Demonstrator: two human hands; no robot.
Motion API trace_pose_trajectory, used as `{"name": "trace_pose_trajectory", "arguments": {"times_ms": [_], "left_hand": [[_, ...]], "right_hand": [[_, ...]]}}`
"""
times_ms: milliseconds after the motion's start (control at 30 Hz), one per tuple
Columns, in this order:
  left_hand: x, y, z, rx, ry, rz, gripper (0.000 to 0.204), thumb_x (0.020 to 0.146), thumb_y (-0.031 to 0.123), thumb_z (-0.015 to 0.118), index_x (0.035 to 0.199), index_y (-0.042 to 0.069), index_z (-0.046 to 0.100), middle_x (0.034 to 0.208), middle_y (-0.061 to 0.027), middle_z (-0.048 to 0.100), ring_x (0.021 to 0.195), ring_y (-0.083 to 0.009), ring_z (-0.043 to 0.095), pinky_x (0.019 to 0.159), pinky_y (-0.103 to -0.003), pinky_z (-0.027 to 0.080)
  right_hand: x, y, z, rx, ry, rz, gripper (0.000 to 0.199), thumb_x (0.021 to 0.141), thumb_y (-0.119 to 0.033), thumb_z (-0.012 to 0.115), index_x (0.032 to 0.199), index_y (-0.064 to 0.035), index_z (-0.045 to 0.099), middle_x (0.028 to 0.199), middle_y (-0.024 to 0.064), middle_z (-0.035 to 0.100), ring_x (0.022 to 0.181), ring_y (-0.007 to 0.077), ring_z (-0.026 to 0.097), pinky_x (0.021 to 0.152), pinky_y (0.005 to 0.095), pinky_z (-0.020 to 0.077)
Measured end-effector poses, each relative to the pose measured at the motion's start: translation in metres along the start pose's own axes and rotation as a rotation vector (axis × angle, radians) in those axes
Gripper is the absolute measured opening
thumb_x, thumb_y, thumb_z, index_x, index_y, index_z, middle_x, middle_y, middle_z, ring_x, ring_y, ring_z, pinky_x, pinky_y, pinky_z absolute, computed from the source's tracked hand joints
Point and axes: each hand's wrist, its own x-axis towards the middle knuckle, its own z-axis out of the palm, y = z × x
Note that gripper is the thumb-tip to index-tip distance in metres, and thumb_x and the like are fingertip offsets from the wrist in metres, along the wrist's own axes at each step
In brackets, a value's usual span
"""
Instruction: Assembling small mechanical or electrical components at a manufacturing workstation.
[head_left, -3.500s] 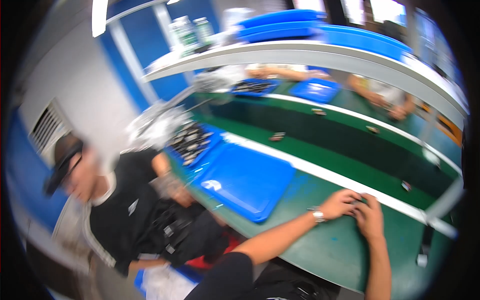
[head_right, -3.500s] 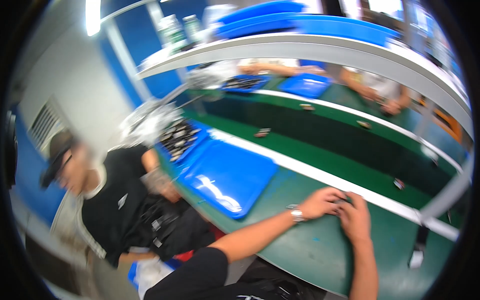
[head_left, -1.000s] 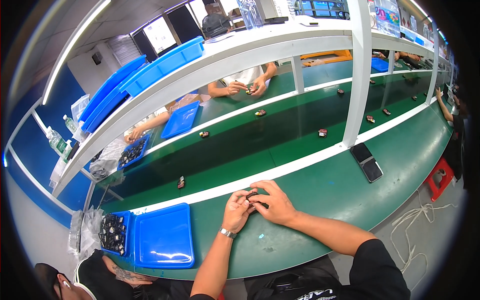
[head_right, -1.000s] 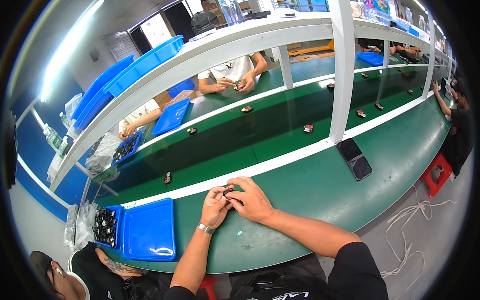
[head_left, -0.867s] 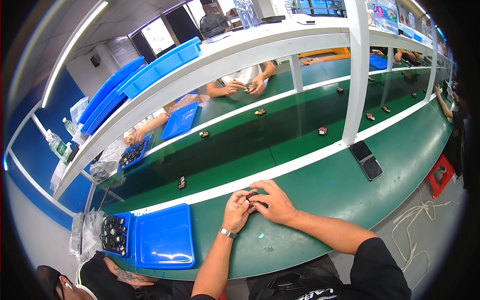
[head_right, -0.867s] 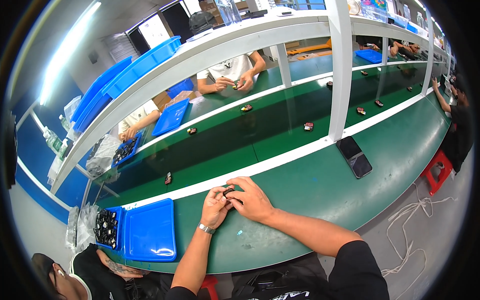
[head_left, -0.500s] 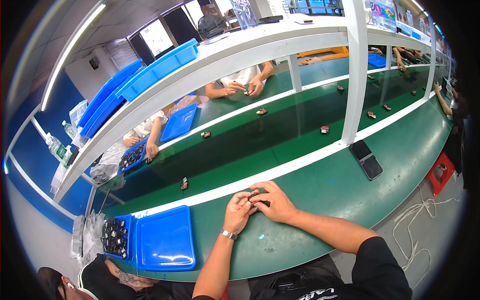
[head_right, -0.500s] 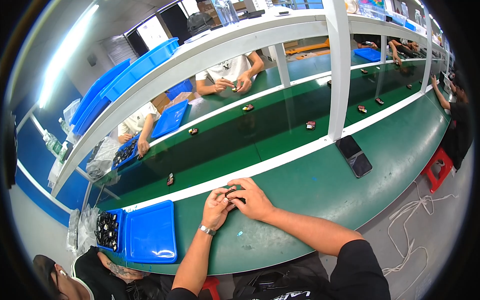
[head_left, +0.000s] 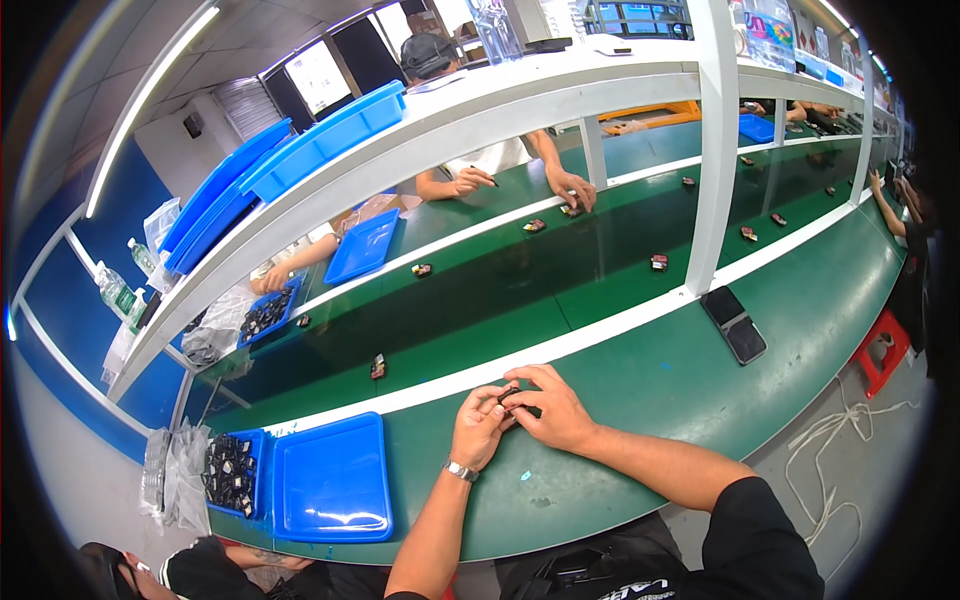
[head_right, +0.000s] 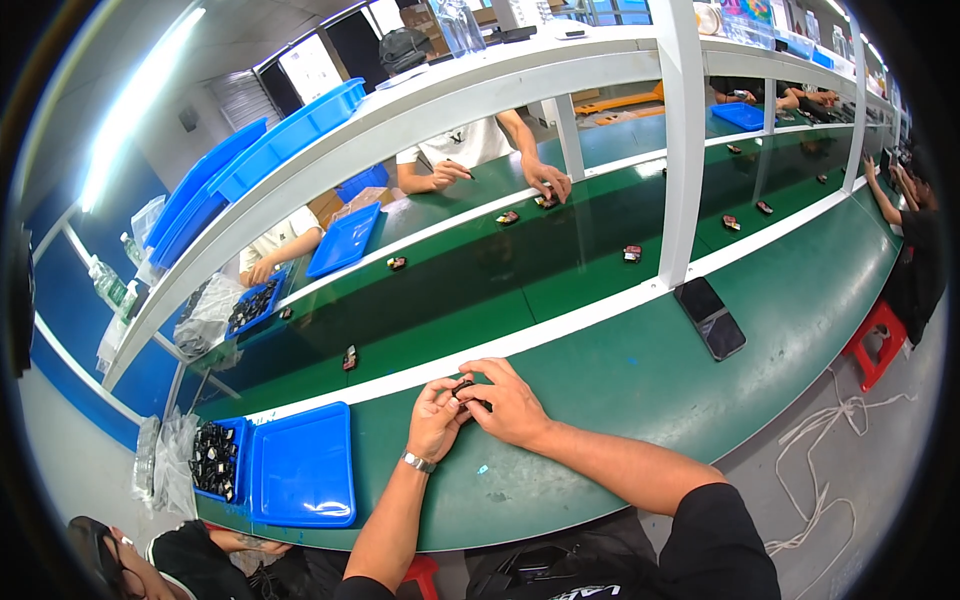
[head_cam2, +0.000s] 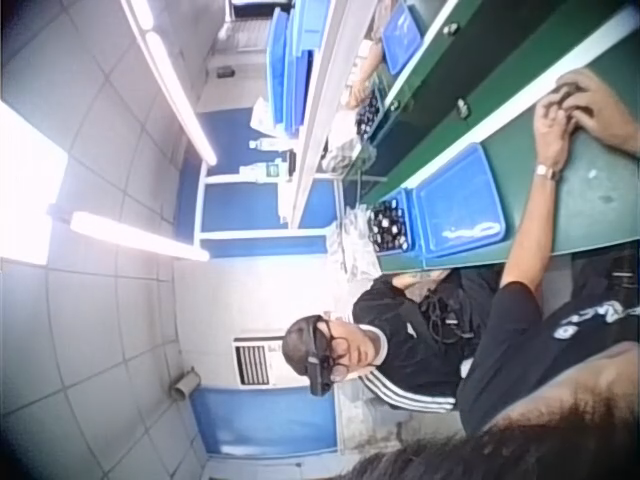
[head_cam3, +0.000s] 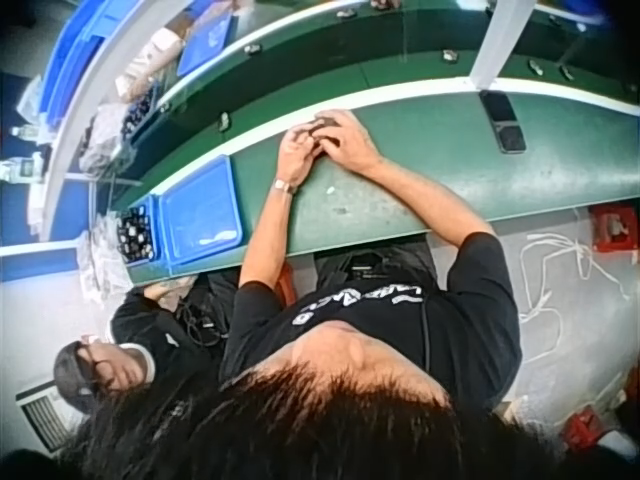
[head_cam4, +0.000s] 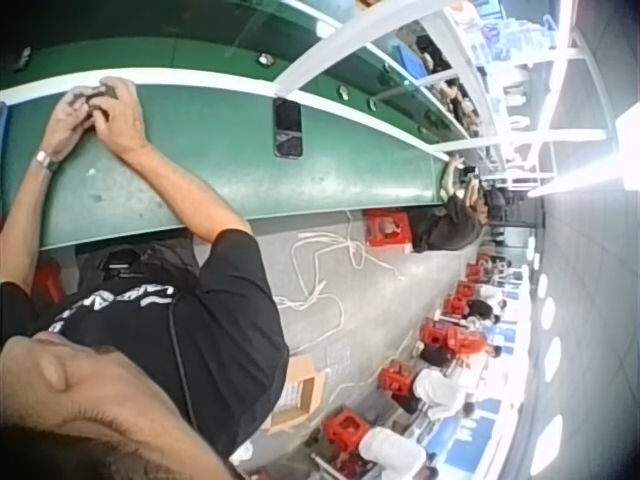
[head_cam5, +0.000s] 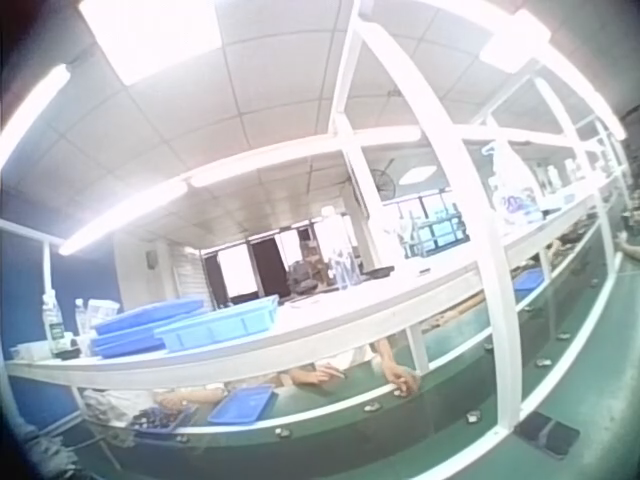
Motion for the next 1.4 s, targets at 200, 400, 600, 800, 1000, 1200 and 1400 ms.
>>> {"name": "trace_pose_trajectory", "arguments": {"times_ms": [200,400,600,800,1000,1200,1400], "left_hand": [[-0.002,-0.001,-0.001,0.021,0.013,0.048,0.024,0.097,0.001,0.054,0.121,0.004,0.05,0.138,-0.0172,0.054,0.118,-0.025,0.06,0.1,-0.043,0.052],[0.0,-0.001,0.007,-0.001,-0.02,0.011,0.025,0.098,0.003,0.055,0.123,0.004,0.05,0.14,-0.0174,0.052,0.119,-0.0264,0.059,0.102,-0.045,0.05],[-0.002,0.001,-0.002,-0.052,0.001,-0.009,0.025,0.096,0.003,0.058,0.121,0.004,0.054,0.139,-0.0176,0.053,0.116,-0.0262,0.061,0.099,-0.044,0.053],[-0.001,-0.006,0.002,0.013,0.09,0.062,0.024,0.095,0.004,0.06,0.119,0.002,0.055,0.135,-0.0179,0.057,0.111,-0.0264,0.064,0.094,-0.044,0.056],[-0.002,0.003,0.007,0.07,0.139,0.037,0.028,0.096,0.006,0.06,0.122,0.002,0.052,0.134,-0.0166,0.057,0.112,-0.0242,0.063,0.093,-0.04,0.056],[0.004,-0.001,0.013,0.049,0.135,-0.016,0.025,0.099,0.006,0.054,0.124,0.005,0.053,0.125,-0.009,0.062,0.108,-0.0167,0.063,0.09,-0.034,0.055],[0.001,0.004,0.015,0.071,0.18,-0.046,0.026,0.1,0.005,0.052,0.126,0.005,0.051,0.125,-0.0096,0.062,0.107,-0.017,0.063,0.091,-0.034,0.055]], "right_hand": [[0.002,-0.002,0.002,0.001,0.025,-0.065,0.016,0.077,-0.005,0.07,0.092,-0.0082,0.073,0.125,0.0089,0.06,0.122,0.0302,0.052,0.1,0.0395,0.046],[-0.001,0.003,-0.003,-0.01,0.015,0.005,0.016,0.078,-0.005,0.068,0.092,-0.009,0.074,0.126,0.0094,0.06,0.123,0.0314,0.05,0.101,0.0409,0.0448],[0.0,0.006,0.0,0.012,0.007,-0.028,0.018,0.078,-0.005,0.07,0.094,-0.011,0.074,0.126,0.0071,0.06,0.122,0.0287,0.051,0.101,0.0389,0.0452],[0.0,0.009,0.005,0.075,-0.027,0.016,0.015,0.08,-0.006,0.068,0.094,-0.009,0.073,0.131,0.0076,0.059,0.126,0.0297,0.05,0.103,0.0409,0.0435],[0.003,0.008,0.002,0.046,-0.101,-0.013,0.019,0.081,-0.007,0.068,0.1,-0.0095,0.071,0.132,0.0098,0.057,0.126,0.0322,0.049,0.104,0.0422,0.0422],[0.008,0.009,-0.011,-0.095,-0.02,-0.152,0.021,0.077,-0.005,0.073,0.097,-0.0079,0.069,0.113,0.009,0.06,0.109,0.0289,0.057,0.089,0.0386,0.0499],[0.012,0.006,-0.005,-0.161,0.03,-0.204,0.019,0.073,-0.002,0.073,0.089,-0.0058,0.065,0.097,0.0067,0.059,0.092,0.0256,0.059,0.075,0.0358,0.0526]]}}
